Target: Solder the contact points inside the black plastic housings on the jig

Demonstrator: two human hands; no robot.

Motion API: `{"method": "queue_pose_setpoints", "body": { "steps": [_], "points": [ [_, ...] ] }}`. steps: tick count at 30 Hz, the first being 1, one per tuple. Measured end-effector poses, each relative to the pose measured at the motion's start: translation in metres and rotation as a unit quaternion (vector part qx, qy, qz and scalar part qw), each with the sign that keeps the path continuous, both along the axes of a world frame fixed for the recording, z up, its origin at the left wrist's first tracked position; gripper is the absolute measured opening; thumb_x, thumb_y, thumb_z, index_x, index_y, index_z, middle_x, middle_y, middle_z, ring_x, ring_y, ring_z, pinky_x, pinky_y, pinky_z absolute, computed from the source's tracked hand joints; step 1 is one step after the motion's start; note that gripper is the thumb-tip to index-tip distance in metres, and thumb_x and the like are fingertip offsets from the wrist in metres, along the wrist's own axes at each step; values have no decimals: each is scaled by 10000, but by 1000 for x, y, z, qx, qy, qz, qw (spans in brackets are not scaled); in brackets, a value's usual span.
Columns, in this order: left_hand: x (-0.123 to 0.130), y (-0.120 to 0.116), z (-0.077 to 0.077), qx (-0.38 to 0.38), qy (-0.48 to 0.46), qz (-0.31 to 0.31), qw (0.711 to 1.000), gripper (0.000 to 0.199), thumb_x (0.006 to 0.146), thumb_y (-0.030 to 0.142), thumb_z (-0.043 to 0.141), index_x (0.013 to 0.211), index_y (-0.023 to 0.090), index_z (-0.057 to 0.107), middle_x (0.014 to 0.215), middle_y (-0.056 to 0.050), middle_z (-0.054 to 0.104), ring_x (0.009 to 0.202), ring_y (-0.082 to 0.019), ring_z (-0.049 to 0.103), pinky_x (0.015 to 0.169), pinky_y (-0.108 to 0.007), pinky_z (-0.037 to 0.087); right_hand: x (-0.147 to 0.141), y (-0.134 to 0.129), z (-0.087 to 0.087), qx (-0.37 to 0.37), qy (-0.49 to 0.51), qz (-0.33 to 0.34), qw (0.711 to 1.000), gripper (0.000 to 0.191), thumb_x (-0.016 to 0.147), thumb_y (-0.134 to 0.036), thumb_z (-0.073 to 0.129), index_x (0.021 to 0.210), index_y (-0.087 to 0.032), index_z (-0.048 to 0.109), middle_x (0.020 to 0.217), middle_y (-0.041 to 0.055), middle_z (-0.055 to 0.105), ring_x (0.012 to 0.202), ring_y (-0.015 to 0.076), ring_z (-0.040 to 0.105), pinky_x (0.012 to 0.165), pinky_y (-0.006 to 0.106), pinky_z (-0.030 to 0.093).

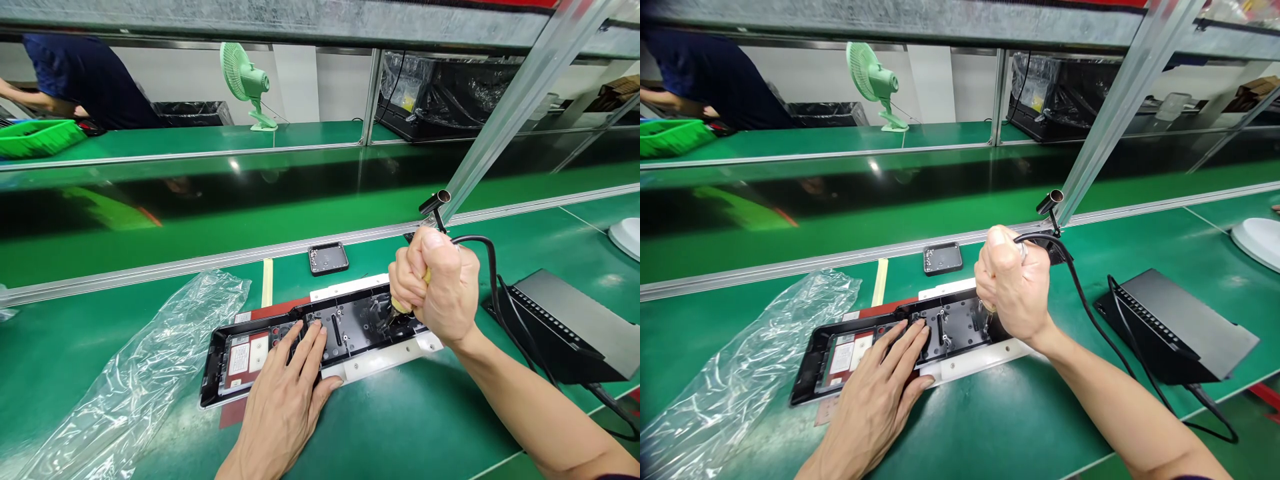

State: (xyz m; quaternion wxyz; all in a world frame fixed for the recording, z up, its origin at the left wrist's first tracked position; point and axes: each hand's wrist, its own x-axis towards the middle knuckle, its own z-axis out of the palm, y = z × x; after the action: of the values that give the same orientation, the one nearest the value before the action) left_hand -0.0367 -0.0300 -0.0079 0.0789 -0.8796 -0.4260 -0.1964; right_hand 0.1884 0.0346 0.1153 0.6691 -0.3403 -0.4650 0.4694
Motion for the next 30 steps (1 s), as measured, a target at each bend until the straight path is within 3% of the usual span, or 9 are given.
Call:
{"method": "queue_pose_setpoints", "body": {
  "steps": [30],
  "points": [
    [0, 0, -1, -13, -14, 3, 1000, 594, 1026, 446, 528, 1536, 151, 449, 1519, -79, 580, 1367, -366, 527, 1049, -514, 520, 0, 1, 0, -9, -9, -4, 1000, 586, 907, -572, 687, 617, -235, 305, 476, -94, 239, 367, 56, 210, 304, 191, 222]
  ]
}}
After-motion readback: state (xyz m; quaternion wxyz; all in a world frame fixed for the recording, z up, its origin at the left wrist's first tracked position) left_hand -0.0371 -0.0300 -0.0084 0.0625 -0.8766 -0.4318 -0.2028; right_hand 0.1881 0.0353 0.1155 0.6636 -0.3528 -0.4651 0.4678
